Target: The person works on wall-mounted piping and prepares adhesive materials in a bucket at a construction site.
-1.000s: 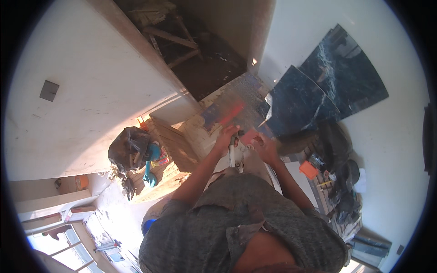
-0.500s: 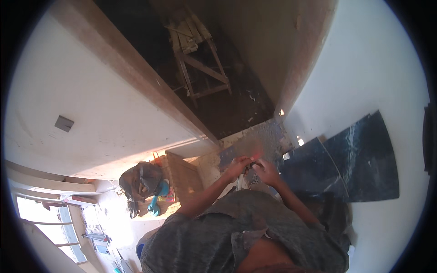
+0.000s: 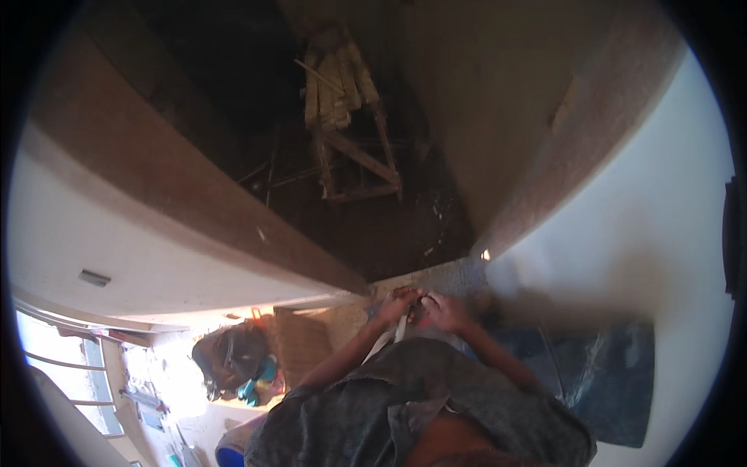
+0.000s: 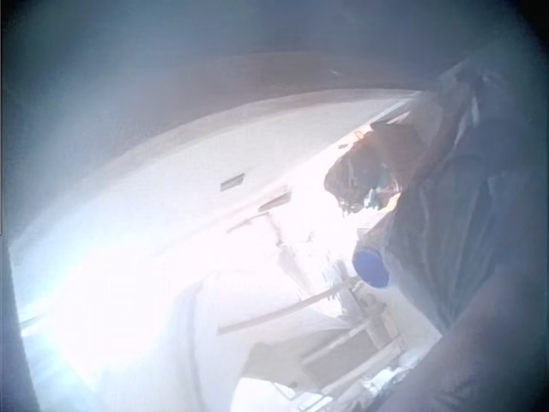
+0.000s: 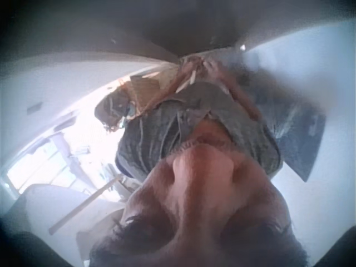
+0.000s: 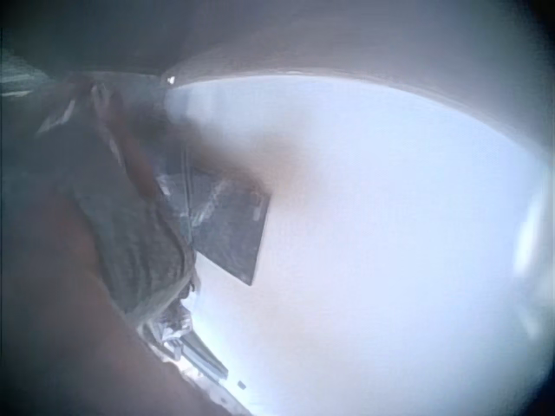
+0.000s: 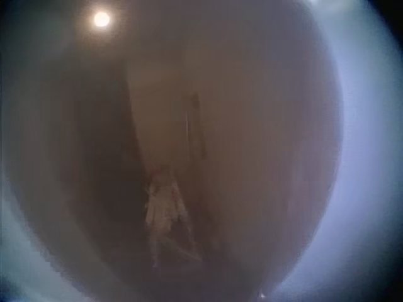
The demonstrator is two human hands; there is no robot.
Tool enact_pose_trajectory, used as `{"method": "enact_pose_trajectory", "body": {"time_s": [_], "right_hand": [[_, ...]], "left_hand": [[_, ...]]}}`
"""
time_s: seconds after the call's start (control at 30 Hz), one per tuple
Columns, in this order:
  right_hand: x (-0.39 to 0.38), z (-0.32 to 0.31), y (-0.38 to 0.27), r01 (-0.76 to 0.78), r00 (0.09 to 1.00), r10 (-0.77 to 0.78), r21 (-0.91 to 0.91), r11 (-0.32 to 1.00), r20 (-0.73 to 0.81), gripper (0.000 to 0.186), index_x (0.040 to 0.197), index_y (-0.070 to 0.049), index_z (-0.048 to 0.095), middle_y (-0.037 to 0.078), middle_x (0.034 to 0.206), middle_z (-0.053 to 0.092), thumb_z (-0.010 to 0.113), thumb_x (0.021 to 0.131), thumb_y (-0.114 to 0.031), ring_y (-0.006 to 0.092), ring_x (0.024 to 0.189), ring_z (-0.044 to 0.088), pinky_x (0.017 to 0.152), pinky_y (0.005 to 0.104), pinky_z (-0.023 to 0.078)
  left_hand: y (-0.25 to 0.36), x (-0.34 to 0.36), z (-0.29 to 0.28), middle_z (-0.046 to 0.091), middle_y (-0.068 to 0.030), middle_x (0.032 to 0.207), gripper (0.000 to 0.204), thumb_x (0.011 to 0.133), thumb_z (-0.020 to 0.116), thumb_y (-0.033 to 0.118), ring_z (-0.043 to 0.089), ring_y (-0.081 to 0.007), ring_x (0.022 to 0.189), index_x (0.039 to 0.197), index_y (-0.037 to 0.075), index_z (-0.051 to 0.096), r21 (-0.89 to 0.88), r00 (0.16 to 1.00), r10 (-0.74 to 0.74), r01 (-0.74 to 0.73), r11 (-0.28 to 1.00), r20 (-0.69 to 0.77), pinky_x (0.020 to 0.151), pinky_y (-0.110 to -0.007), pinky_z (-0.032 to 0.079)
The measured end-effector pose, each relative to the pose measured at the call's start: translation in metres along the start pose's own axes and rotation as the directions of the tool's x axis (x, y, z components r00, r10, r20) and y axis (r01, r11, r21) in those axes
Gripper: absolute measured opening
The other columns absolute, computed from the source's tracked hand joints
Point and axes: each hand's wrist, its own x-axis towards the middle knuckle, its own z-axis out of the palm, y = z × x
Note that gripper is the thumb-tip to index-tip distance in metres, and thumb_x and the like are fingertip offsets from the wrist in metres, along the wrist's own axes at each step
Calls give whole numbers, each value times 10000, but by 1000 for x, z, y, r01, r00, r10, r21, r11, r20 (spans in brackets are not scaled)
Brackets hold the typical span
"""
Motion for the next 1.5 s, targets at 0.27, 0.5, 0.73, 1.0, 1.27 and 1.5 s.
{"method": "enact_pose_trajectory", "body": {"time_s": [0.27,0.5,0.73,1.0,1.27,1.5], "right_hand": [[117,-37,23,-137,991,134,109,985,30,257,913,-8,579,96,709,622,479,978,-235,163,643,617,584,323,484],[200,-59,48,20,991,-34,110,994,127,286,907,-5,572,80,720,605,460,991,-255,128,653,587,607,299,480],[318,-94,81,-103,958,66,118,988,279,316,939,-15,593,86,743,604,477,980,-306,167,692,592,644,326,476],[417,-126,73,-12,972,-1,56,998,235,258,963,-17,616,74,790,633,553,944,-266,127,735,604,679,304,486],[502,-75,75,4,943,4,-22,1000,333,258,1004,-13,630,124,848,659,581,907,-247,191,787,635,723,333,495],[621,63,42,127,827,-116,18,992,550,253,985,-33,644,143,834,664,591,893,-263,235,769,644,723,355,499]], "left_hand": [[81,92,-31,575,-23,710,262,870,685,263,543,-100,547,942,21,616,-38,998,19,-16,999,55,456,-258,429],[101,154,-60,592,-39,691,251,844,710,185,552,-105,509,986,5,607,17,997,83,-83,996,-3,451,-270,440],[140,224,-95,617,-26,763,223,846,682,184,562,-99,583,999,43,602,-131,956,63,-105,986,-288,504,-269,470],[171,247,-141,572,-18,676,161,835,680,162,507,-91,488,922,47,607,-276,830,69,-261,925,-553,427,-262,448],[174,253,-256,573,-19,682,192,847,658,152,526,-89,500,985,34,595,-262,552,18,-424,867,-834,432,-255,454],[135,261,-376,564,-13,674,190,863,647,153,525,-76,504,1009,42,594,-230,283,-90,-512,828,-955,428,-244,453]]}}
